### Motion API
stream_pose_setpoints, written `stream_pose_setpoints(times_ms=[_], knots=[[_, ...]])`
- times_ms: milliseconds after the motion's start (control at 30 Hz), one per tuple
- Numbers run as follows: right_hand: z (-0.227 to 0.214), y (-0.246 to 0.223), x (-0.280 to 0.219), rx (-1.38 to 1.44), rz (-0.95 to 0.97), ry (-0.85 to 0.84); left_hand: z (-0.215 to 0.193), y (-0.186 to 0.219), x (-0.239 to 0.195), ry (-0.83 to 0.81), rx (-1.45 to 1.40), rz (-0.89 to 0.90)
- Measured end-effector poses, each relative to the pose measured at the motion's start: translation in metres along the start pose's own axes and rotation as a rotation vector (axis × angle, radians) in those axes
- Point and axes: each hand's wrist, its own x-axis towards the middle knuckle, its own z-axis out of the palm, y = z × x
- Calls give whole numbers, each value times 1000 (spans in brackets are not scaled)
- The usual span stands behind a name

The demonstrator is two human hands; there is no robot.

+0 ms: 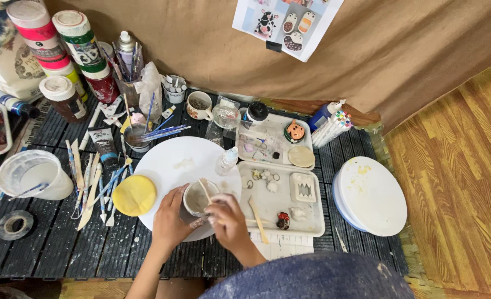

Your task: The person mixes a white paste in a small container using a wooden stick. They then wipe the container and a white plate with a yellow sponge. Finally, they pick up a small clay figurine and a mold from a tray.

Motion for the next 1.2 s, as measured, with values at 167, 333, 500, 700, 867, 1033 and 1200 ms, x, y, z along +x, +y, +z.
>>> stream_pose_setpoints(times_ms=[167,333,500,700,867,1033,1200], knots=[[-1,-15,-4,41,72,-95,3,-4,-3,30,-28,37],[-2,-12,-13,-42,-91,-136,4,-5,-1,1,-6,3],[-2,-1,-28,61,-101,-159,2,-1,-1,7,-13,-10],[-13,19,-52,259,-58,-172,-2,2,0,-25,-26,-20],[-51,27,-65,269,-13,-103,-1,2,1,8,-27,-6],[-82,41,-43,241,65,106,3,-1,-1,40,-2,31],[-61,41,-25,311,134,191,3,0,0,34,17,28]])
